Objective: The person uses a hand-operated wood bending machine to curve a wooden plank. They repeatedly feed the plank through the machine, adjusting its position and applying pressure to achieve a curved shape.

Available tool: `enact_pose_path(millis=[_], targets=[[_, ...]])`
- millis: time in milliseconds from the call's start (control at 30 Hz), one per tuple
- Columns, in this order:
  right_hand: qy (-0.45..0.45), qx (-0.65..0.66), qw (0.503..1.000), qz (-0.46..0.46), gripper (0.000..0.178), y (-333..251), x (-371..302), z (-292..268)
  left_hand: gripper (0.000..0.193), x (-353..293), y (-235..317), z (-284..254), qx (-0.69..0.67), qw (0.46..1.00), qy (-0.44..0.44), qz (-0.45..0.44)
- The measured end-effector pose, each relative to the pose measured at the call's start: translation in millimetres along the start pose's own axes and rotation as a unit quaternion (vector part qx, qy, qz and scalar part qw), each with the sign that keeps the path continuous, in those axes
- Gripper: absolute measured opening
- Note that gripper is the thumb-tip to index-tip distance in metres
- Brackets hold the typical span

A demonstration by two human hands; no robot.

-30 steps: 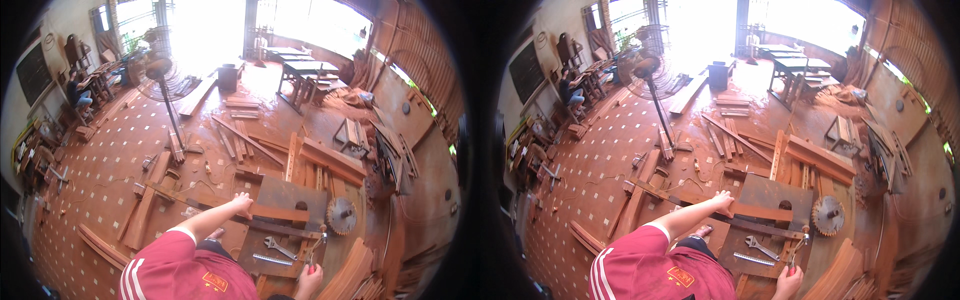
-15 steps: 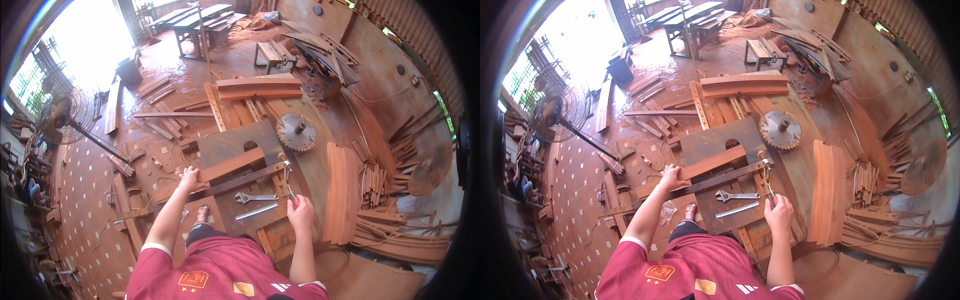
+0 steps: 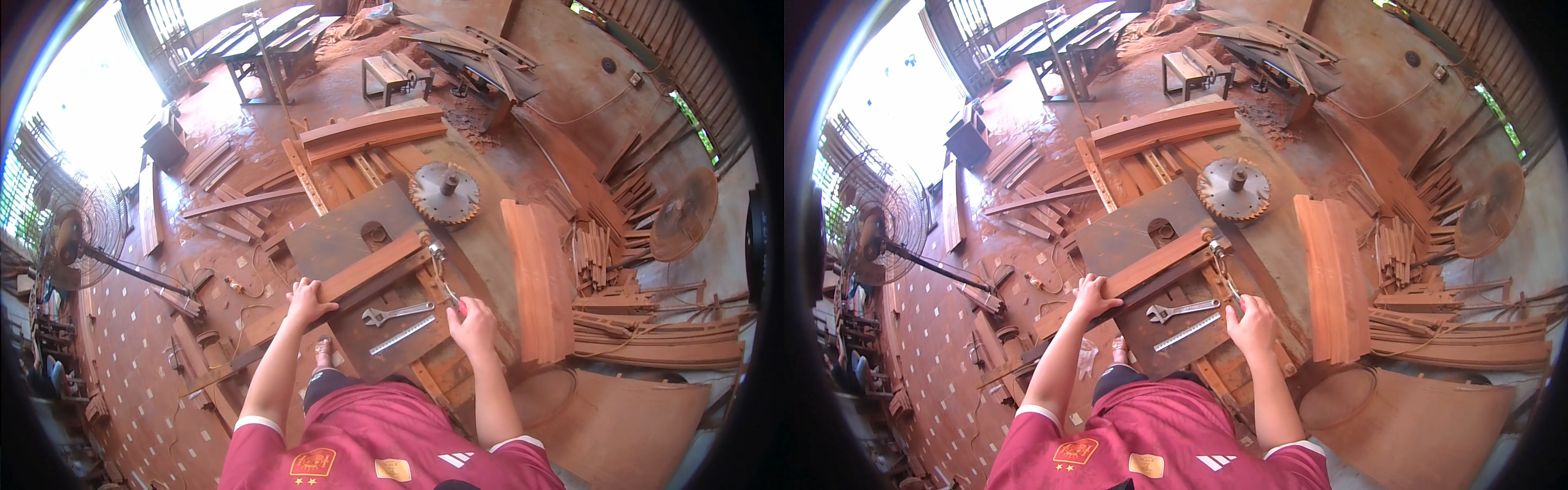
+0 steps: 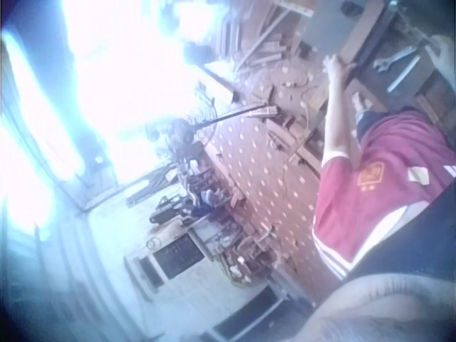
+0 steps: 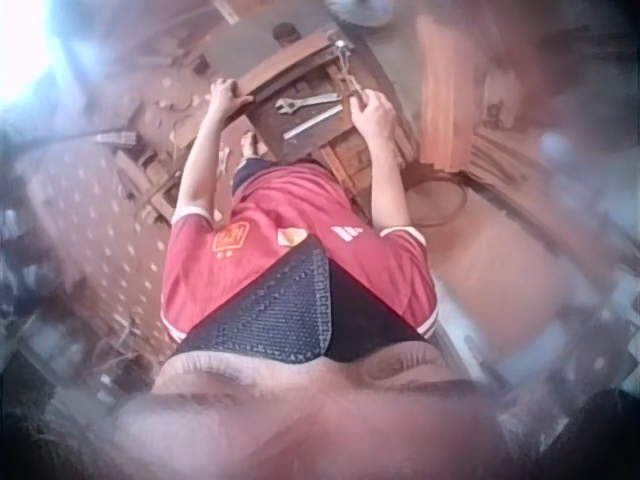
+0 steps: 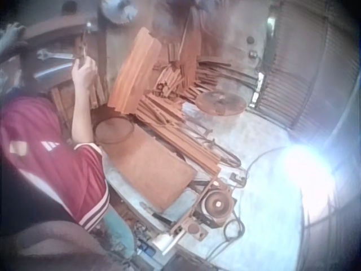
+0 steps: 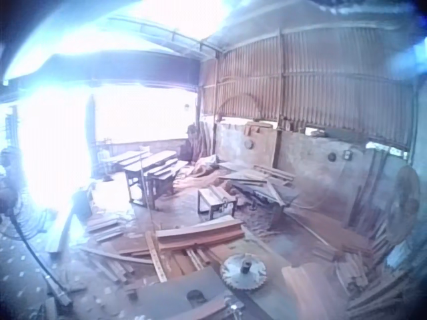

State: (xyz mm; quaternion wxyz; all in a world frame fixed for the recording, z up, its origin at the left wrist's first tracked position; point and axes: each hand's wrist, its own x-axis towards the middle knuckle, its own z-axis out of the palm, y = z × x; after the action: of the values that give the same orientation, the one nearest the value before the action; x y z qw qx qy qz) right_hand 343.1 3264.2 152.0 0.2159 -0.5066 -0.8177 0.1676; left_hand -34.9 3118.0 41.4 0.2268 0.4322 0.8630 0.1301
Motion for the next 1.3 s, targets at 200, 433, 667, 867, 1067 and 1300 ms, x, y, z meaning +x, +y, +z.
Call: enact_pose_path(millis=[200, 433, 667, 867, 1067, 1300], targets=[[-0.042, 0.059, 0.997, 0.028, 0.038, -7, 11, -19, 0.074, 9, 26, 13, -0.012, 0.999, 0.024, 0.022], [-0.144, 0.066, 0.981, 0.116, 0.046, -32, 75, -22, 0.054, 24, 34, 24, -0.038, 0.997, 0.048, 0.039], [-0.160, 0.055, 0.975, 0.146, 0.049, -33, 97, 30, 0.049, 20, 37, 45, 0.026, 0.995, 0.084, 0.040], [-0.035, 0.144, 0.970, 0.192, 0.050, -37, 97, 73, 0.047, 22, 39, 47, 0.058, 0.993, 0.080, 0.062], [0.041, 0.234, 0.950, 0.204, 0.048, -33, 93, 91, 0.044, 23, 45, 51, 0.050, 0.990, 0.101, 0.084], [0.017, 0.326, 0.913, 0.246, 0.046, -28, 96, 104, 0.043, 27, 44, 52, 0.073, 0.989, 0.093, 0.089]])
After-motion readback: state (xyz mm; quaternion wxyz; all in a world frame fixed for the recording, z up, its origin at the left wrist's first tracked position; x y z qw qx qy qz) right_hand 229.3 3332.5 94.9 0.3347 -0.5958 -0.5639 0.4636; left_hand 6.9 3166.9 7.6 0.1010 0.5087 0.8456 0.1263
